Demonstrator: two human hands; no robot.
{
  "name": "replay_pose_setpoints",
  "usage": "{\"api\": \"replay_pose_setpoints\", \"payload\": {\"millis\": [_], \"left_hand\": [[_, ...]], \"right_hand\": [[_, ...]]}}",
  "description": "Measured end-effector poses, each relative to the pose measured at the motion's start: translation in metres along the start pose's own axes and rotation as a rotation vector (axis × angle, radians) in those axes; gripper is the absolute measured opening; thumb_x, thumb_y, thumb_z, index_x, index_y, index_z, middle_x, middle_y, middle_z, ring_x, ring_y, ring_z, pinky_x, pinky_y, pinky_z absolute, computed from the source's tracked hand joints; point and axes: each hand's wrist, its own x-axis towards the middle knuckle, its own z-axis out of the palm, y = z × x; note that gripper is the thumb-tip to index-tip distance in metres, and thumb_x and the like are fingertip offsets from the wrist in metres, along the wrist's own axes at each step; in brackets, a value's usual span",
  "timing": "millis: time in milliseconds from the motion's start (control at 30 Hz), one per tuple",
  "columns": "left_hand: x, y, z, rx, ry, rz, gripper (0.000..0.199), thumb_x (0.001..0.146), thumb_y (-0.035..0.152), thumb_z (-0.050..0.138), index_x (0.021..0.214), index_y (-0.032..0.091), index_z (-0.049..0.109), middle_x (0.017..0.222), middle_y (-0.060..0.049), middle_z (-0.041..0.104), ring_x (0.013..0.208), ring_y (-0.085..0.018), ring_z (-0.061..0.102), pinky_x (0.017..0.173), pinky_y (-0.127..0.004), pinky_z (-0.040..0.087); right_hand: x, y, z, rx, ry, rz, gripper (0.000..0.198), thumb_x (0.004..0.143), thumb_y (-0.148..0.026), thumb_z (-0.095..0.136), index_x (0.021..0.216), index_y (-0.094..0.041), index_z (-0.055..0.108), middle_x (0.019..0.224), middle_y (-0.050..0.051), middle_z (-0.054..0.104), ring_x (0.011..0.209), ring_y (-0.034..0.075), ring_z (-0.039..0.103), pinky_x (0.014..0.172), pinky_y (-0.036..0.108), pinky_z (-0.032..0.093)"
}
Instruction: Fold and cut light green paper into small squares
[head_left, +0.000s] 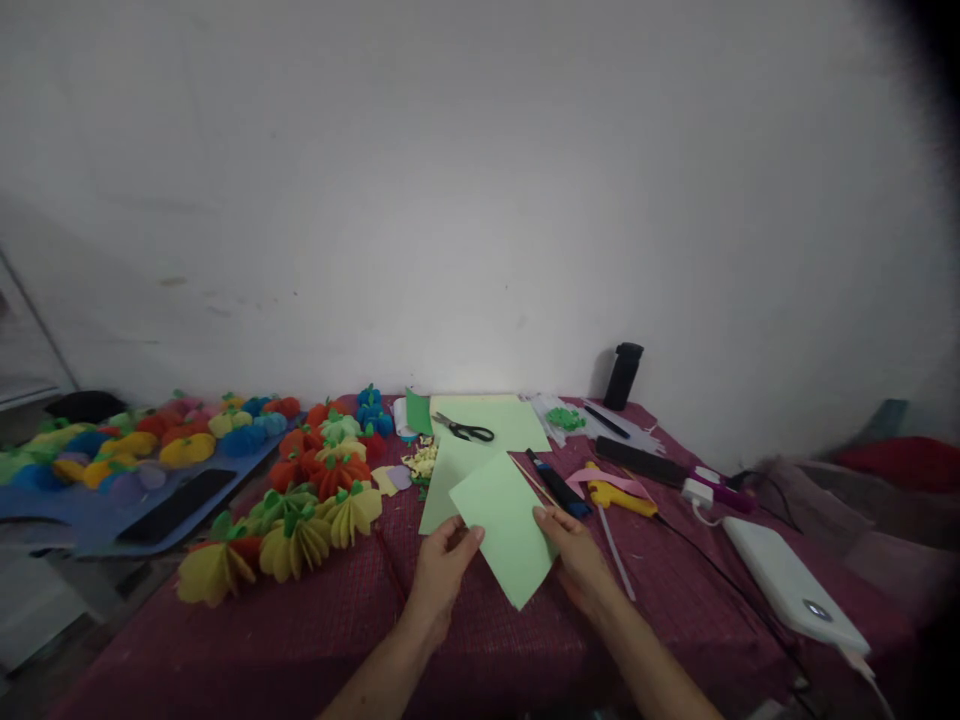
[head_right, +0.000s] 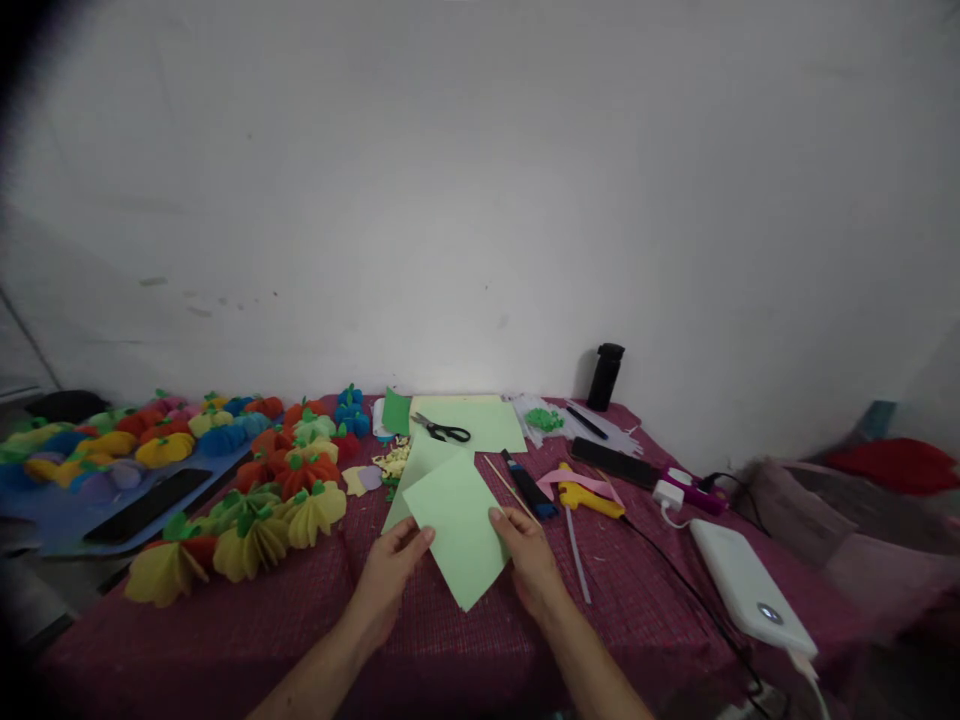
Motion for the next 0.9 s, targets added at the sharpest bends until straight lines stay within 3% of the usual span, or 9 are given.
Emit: {"api": "replay_pose_setpoints", "payload": {"millis": [100,300,600,767,900], "left_hand": [[0.007,0.002,0.002,0.070,0.033,0.026,0.033,0.069,0.039,0.060,0.083,0.009,0.064,0.078,-0.006,0.067,0.072,-0.020,0.060,0.067,-0.030,0.046],[0.006,0.000,-0.001,0.356,0.024,0.110,0.028,0.070,0.039,0.059,0.066,0.011,0.063,0.063,-0.001,0.062,0.059,-0.015,0.054,0.054,-0.022,0.040],[-0.006,0.015,0.003,0.412,-0.037,0.121,0.029,0.074,0.040,0.053,0.072,0.013,0.063,0.066,-0.002,0.063,0.063,-0.016,0.055,0.056,-0.021,0.041],[-0.012,0.006,0.004,0.409,-0.103,0.068,0.027,0.072,0.038,0.056,0.077,0.013,0.066,0.073,-0.004,0.066,0.071,-0.020,0.058,0.062,-0.024,0.044],[-0.021,0.001,-0.001,0.381,-0.190,-0.041,0.031,0.075,0.039,0.051,0.080,0.013,0.067,0.063,-0.001,0.062,0.061,-0.016,0.055,0.055,-0.022,0.042]], "right_hand": [[-0.002,0.002,-0.005,-0.060,-0.042,0.023,0.025,0.064,-0.040,0.066,0.071,-0.016,0.061,0.059,-0.001,0.060,0.052,0.013,0.051,0.052,0.024,0.037],[-0.001,-0.005,-0.015,-0.267,-0.060,-0.007,0.027,0.064,-0.042,0.064,0.070,-0.016,0.062,0.058,-0.002,0.059,0.050,0.011,0.049,0.050,0.022,0.035],[-0.004,-0.003,-0.010,-0.145,-0.143,0.050,0.026,0.066,-0.040,0.064,0.072,-0.015,0.063,0.065,0.002,0.065,0.055,0.014,0.055,0.056,0.026,0.041],[-0.005,-0.005,-0.009,-0.023,-0.148,0.057,0.024,0.068,-0.038,0.064,0.077,-0.016,0.064,0.068,0.003,0.066,0.058,0.016,0.058,0.061,0.029,0.043],[-0.004,-0.008,-0.010,-0.014,-0.097,0.047,0.023,0.068,-0.036,0.064,0.078,-0.016,0.063,0.071,0.003,0.067,0.058,0.015,0.058,0.059,0.027,0.043]]}}
